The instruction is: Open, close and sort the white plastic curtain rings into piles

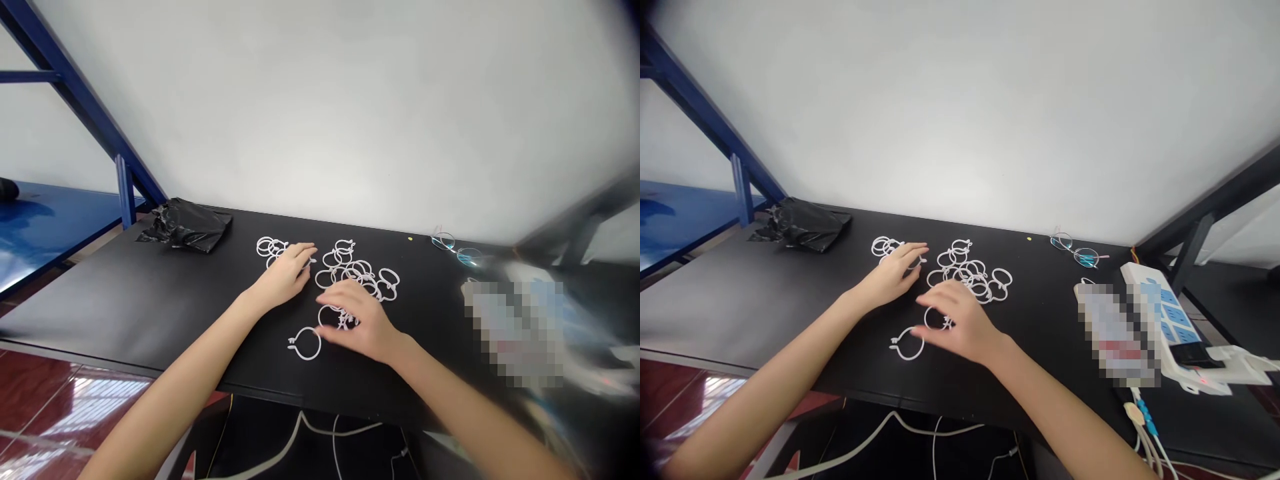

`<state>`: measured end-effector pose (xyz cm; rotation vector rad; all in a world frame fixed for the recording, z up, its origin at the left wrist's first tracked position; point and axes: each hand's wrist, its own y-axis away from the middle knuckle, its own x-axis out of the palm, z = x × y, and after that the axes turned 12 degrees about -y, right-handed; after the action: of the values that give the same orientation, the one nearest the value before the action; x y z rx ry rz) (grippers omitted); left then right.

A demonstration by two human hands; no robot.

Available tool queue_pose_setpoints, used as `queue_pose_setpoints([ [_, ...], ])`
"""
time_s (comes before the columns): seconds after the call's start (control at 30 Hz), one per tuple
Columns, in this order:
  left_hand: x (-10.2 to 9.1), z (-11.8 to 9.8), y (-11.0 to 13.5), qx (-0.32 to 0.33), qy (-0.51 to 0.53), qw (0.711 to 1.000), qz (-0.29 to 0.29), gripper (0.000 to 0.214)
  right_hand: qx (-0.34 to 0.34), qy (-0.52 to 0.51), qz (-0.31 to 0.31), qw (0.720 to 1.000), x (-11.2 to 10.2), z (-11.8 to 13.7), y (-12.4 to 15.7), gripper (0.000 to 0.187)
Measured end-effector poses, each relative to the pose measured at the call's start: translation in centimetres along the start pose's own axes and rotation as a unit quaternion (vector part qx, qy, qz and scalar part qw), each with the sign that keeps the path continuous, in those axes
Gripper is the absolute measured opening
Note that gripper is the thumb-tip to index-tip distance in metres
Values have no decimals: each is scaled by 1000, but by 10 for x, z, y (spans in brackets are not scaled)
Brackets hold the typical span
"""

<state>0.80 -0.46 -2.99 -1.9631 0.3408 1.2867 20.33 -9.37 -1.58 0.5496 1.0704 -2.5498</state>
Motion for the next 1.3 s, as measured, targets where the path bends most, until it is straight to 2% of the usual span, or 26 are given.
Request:
queue_pose_setpoints([
  [0.07, 2, 12, 0, -23, -38, 999, 6, 36, -53, 22, 99, 993, 7, 8, 3, 44],
  [0.13, 5, 20, 1, -36, -67, 997, 18, 34, -60, 56, 161, 984, 14, 11, 5, 42],
  [0.27, 8, 25, 2, -59, -120, 991, 33, 32, -29, 82, 201, 976, 20, 8, 8, 24],
  [0.33, 6, 21, 1, -70, -121, 990, 16, 30, -18, 59, 182, 981, 20, 7, 7, 25],
  [0.4, 0, 14, -1, -75, -73, 994, -21, 27, -10, 29, 130, 991, 18, 8, 6, 30],
  [0.5, -12, -2, -4, -80, 72, 993, -56, 24, 22, -11, -14, 1000, 13, 7, 3, 39],
  [0.6, -22, -19, -5, -79, 251, 965, 0, 29, 76, -58, -149, 984, 8, 2, 1, 38],
  [0.67, -23, -28, -4, -57, 352, 932, 60, 31, 103, -107, -192, 970, 6, -3, -1, 32],
  [0.73, -21, -33, -3, -37, 407, 907, 98, 44, 120, -151, -212, 958, 6, -8, -2, 26],
  [0.83, -15, -33, -2, -44, 431, 894, 112, 56, 135, -176, -222, 949, 7, -12, -2, 25],
  [1.07, -10, -26, -3, -63, 440, 888, 120, 43, 160, -132, -217, 954, 7, -11, 2, 18],
  [1.3, -11, -21, -3, -35, 423, 900, 95, 37, 163, -170, -187, 954, 7, -13, 3, 18],
])
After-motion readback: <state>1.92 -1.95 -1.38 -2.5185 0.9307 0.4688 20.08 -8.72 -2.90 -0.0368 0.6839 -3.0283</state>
